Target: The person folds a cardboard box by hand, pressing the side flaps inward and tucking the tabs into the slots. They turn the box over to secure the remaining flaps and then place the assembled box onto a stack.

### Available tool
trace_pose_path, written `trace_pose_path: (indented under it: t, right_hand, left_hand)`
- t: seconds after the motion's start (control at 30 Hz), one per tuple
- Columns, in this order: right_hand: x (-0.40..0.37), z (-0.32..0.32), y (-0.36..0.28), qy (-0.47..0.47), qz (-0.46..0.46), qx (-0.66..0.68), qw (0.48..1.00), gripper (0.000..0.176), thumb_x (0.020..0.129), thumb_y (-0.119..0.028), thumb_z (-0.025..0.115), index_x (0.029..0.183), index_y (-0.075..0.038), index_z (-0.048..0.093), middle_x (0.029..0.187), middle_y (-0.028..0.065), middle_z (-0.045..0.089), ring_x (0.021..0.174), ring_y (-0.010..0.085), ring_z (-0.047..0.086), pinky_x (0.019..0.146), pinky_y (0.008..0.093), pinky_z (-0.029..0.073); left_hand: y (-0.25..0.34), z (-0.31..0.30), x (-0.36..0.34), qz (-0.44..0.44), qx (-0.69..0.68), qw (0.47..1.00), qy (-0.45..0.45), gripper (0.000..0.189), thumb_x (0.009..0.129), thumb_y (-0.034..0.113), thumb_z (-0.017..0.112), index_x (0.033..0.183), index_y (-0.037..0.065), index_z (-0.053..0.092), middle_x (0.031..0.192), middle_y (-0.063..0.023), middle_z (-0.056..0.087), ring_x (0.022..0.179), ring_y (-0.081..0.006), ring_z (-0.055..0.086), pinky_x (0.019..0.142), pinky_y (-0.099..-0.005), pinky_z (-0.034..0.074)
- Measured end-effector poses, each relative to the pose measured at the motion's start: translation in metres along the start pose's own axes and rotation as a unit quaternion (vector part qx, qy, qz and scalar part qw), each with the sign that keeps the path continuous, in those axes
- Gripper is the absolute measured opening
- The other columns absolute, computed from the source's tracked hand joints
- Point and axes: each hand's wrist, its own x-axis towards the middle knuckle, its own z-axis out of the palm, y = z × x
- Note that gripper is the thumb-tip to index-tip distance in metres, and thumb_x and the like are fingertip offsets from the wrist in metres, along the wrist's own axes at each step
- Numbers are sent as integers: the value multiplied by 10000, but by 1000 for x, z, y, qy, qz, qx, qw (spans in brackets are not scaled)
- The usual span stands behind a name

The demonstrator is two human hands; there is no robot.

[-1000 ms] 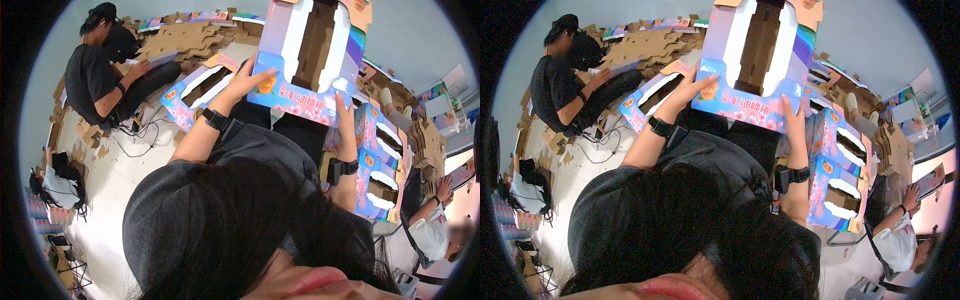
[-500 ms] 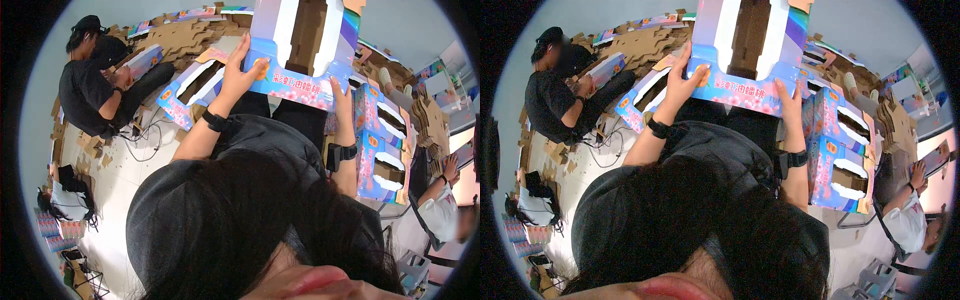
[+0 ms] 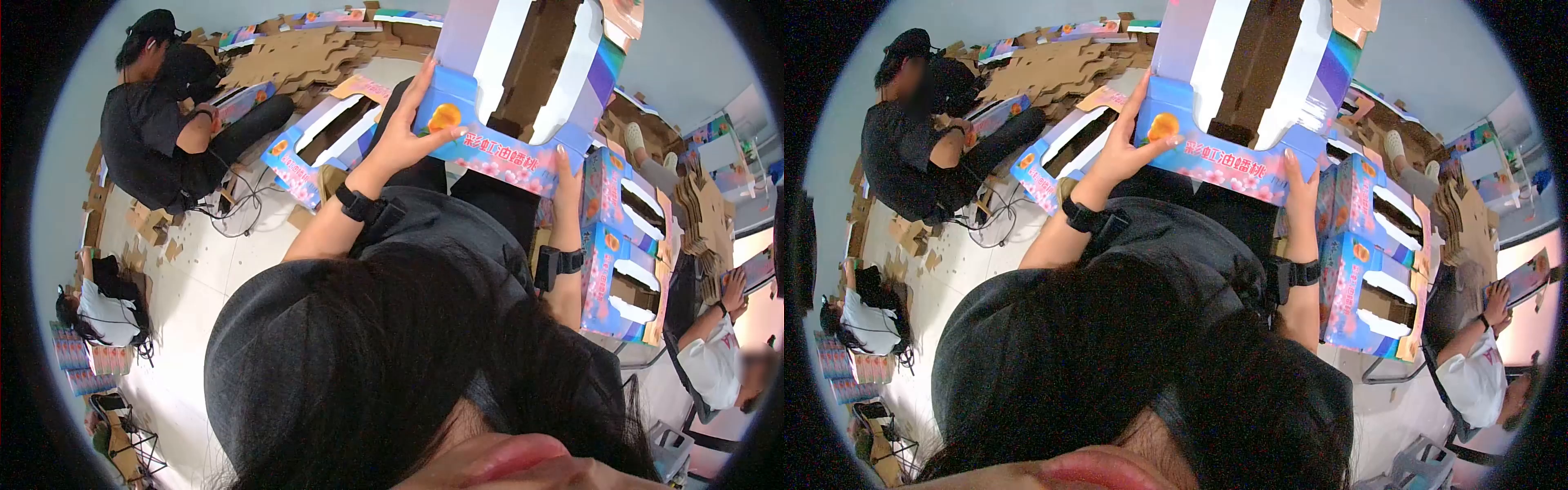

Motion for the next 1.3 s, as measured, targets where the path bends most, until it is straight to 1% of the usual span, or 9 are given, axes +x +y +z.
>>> trace_pose_path:
  t: [0.17, 0.3, 0.43, 0.47, 0.67, 0.97, 1.17, 1.2, 1.3]
  right_hand:
    - [-12, 12, -7, 28, -48, -58, 997, 681, 875, -274, 737, 1376, 50, 410, 1248, 111, 555, 1121, 177, 531, 984, 313, 421]
    - [-23, 12, -7, 31, -77, -77, 994, 719, 849, -244, 763, 1397, 35, 389, 1258, 119, 544, 1143, 184, 520, 980, 322, 428]
    - [-36, 6, 5, 25, -72, -58, 995, 715, 839, -246, 769, 1394, 11, 398, 1243, 107, 542, 1136, 190, 518, 982, 330, 423]
    - [-38, 4, 8, 20, -68, -63, 995, 705, 844, -271, 760, 1388, 10, 410, 1245, 101, 538, 1138, 190, 513, 988, 328, 414]
    - [-44, -2, 15, -4, -82, -63, 995, 648, 845, -330, 750, 1326, -7, 459, 1214, 77, 533, 1113, 187, 510, 977, 329, 407]
    - [-43, -8, 21, -20, -71, -48, 996, 723, 840, -246, 773, 1398, -14, 375, 1230, 100, 537, 1109, 188, 532, 966, 336, 433]
    - [-39, -8, 17, -20, -42, -51, 998, 726, 848, -270, 764, 1419, -43, 378, 1232, 90, 549, 1125, 192, 528, 973, 335, 424]
    - [-38, -8, 15, -20, -40, -53, 998, 733, 848, -275, 764, 1423, -38, 375, 1241, 94, 547, 1134, 194, 524, 982, 336, 419]
    - [-31, -9, 14, -24, -49, -53, 997, 755, 854, -281, 758, 1433, 2, 364, 1294, 115, 525, 1188, 206, 493, 1031, 346, 381]
  left_hand:
    - [1, -2, 4, -28, -133, 989, 55, 929, 859, 147, 722, 1560, 58, 120, 1569, -184, 256, 1411, -289, 334, 1139, -382, 283]
    - [-30, -26, 12, -156, -232, 960, 34, 954, 878, 225, 706, 1565, 76, 62, 1550, -253, 252, 1422, -333, 306, 1151, -416, 257]
    - [-12, -37, 12, -164, -274, 944, -80, 928, 829, 214, 729, 1554, 59, 170, 1527, -179, 336, 1416, -271, 325, 1149, -390, 256]
    - [-10, -36, 11, -200, -268, 940, -70, 847, 795, 204, 759, 1501, 44, 319, 1447, -129, 451, 1347, -238, 419, 1120, -373, 310]
    - [-9, -34, 6, -222, -281, 932, -57, 707, 766, 181, 793, 1378, 23, 476, 1265, -84, 593, 1175, -202, 554, 1045, -351, 406]
    - [-13, -32, 1, -237, -288, 926, -53, 722, 799, 193, 777, 1410, 20, 434, 1301, -96, 571, 1210, -194, 530, 1060, -349, 389]
    - [-32, -34, -7, -188, -240, 948, -94, 1028, 755, 191, 811, 1542, 42, 166, 1513, -135, 343, 1417, -249, 308, 1143, -369, 261]
    - [-31, -37, -8, -210, -255, 936, -119, 1154, 712, 190, 841, 1558, 55, 68, 1574, -142, 215, 1466, -258, 198, 1167, -368, 196]
    - [-39, -37, -19, -200, -204, 948, -142, 1176, 688, 200, 860, 1558, 56, 82, 1576, -150, 216, 1459, -262, 216, 1171, -367, 185]
